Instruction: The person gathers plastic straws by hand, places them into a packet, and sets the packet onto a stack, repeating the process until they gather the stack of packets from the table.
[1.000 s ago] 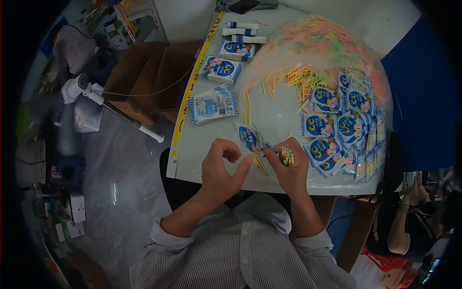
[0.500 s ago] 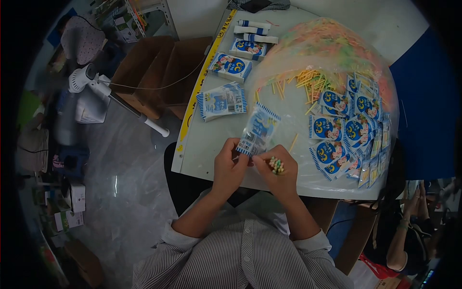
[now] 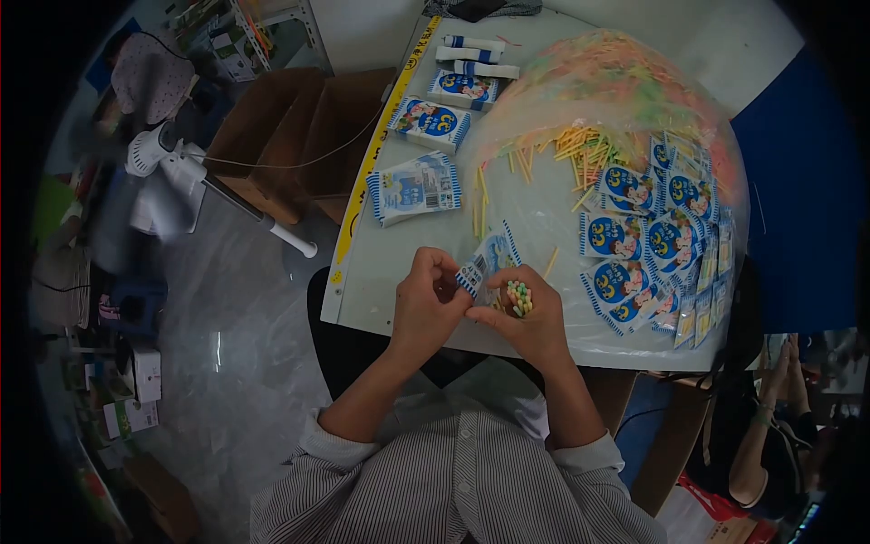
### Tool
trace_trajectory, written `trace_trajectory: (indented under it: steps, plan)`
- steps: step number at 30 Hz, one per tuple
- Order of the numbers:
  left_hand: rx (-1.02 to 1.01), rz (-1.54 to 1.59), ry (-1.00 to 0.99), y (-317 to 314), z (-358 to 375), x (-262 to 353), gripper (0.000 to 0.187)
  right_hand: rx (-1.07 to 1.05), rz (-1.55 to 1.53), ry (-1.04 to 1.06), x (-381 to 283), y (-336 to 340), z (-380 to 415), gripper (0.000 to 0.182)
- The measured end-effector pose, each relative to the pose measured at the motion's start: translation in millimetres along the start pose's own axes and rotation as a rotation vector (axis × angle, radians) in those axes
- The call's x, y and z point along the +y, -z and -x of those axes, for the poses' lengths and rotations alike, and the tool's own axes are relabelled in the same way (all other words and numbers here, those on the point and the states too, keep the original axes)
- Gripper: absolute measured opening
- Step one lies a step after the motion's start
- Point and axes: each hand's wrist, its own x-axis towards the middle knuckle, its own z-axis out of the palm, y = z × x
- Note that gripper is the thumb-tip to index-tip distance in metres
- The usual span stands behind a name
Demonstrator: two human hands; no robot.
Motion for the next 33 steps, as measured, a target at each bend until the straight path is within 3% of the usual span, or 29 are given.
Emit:
trace_trajectory:
  steps: [2, 5, 11, 17, 20, 25, 28, 30, 31, 33]
  plan:
    - [-0.009, 0.014, -0.024, 0, 0, 0, 0.030, -0.041, -0.008, -0.025, 2, 1, -1, 0.031]
    - [-0.011, -0.022, -0.061, 1, 0, 5, 0.030, 0.022, 0.217, 0.129, 7, 0, -3, 0.031]
    - [0.048, -0.108, -0.037, -3, -1, 6, 0.034, 0.078, -0.008, -0.033, -16, -2, 4, 0.022]
    - [0.041, -0.157, -0.093, -2, -1, 3, 0.037, -0.039, -0.150, -0.199, -1, 2, 1, 0.017]
    - [0.009, -0.178, -0.090, 0, -2, 4, 0.037, -0.055, -0.127, -0.169, 0, 4, 0, 0.019]
    - [-0.050, -0.190, -0.096, 3, -1, 10, 0.036, 0.040, 0.167, 0.131, -2, 2, -1, 0.013]
    - [-0.090, -0.312, -0.201, 0, 1, 11, 0.038, 0.213, 0.200, 0.020, -3, 5, -2, 0.012]
    - [-0.054, -0.404, -0.406, -4, 1, 8, 0.034, 0.214, 0.195, -0.034, -3, 6, -3, 0.011]
    - [-0.054, -0.402, -0.412, -4, 0, 8, 0.034, 0.217, 0.188, -0.083, -3, 7, -5, 0.011]
    - [-0.022, -0.445, -0.656, -3, -2, 6, 0.028, 0.169, 0.161, -0.104, -3, 10, -7, 0.008]
